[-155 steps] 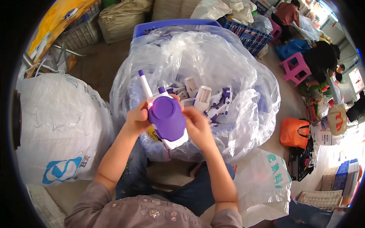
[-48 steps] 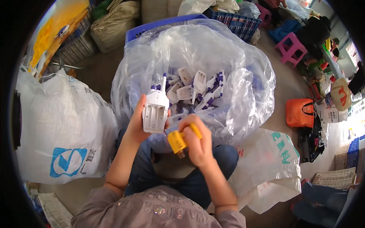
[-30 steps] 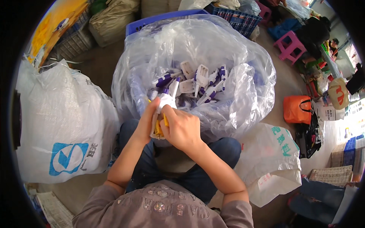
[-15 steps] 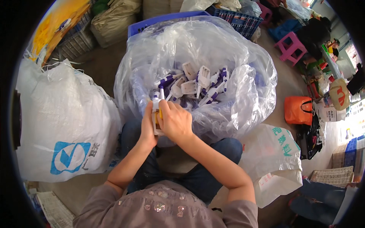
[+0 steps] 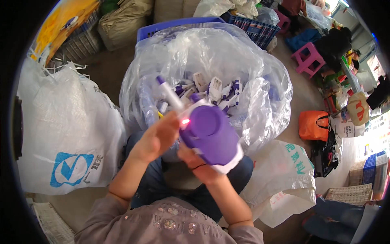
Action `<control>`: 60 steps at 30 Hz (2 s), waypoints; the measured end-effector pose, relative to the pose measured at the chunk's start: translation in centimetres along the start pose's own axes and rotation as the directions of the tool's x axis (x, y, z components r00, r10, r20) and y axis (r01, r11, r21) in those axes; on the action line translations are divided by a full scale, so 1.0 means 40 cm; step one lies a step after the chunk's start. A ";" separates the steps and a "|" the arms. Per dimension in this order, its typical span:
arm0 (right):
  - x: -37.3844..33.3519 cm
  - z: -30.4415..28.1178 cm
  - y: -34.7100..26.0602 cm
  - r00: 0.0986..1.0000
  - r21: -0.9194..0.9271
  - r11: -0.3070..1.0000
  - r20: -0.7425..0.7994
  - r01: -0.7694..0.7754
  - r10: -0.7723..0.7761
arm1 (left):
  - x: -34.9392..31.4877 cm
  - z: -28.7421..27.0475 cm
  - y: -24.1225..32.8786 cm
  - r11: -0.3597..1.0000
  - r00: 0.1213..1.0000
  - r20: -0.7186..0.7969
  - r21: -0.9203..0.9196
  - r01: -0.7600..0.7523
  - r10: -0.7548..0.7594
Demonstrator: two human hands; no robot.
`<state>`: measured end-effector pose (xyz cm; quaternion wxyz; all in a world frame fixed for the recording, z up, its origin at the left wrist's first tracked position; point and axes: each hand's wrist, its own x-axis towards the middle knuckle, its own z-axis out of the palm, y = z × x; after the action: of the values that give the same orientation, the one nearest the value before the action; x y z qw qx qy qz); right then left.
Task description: Testing toy walkie-talkies by connecting them to a power tester and checking for signal lights.
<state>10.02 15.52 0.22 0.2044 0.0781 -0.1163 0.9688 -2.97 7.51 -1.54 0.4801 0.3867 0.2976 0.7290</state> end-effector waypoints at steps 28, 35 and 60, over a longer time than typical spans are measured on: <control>-0.038 0.038 -0.060 0.788 -0.682 -0.590 0.604 0.433 -0.120 | -0.026 -0.038 0.002 0.977 0.977 -0.039 -0.054 0.208 -0.210; -0.044 0.015 -0.037 0.782 -0.917 -0.115 0.386 0.381 -0.489 | -0.013 -0.033 0.000 0.976 0.998 0.063 -0.219 -0.012 0.026; 0.095 -0.285 -0.064 0.889 -0.848 0.433 -0.417 -0.306 -0.189 | -0.151 0.078 0.379 -0.235 0.695 0.611 -0.663 0.711 0.378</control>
<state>6.44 22.16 -9.48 0.2000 -0.2747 -0.5646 0.7522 -5.99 -3.39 10.63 0.7656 0.0364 -0.5160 0.3824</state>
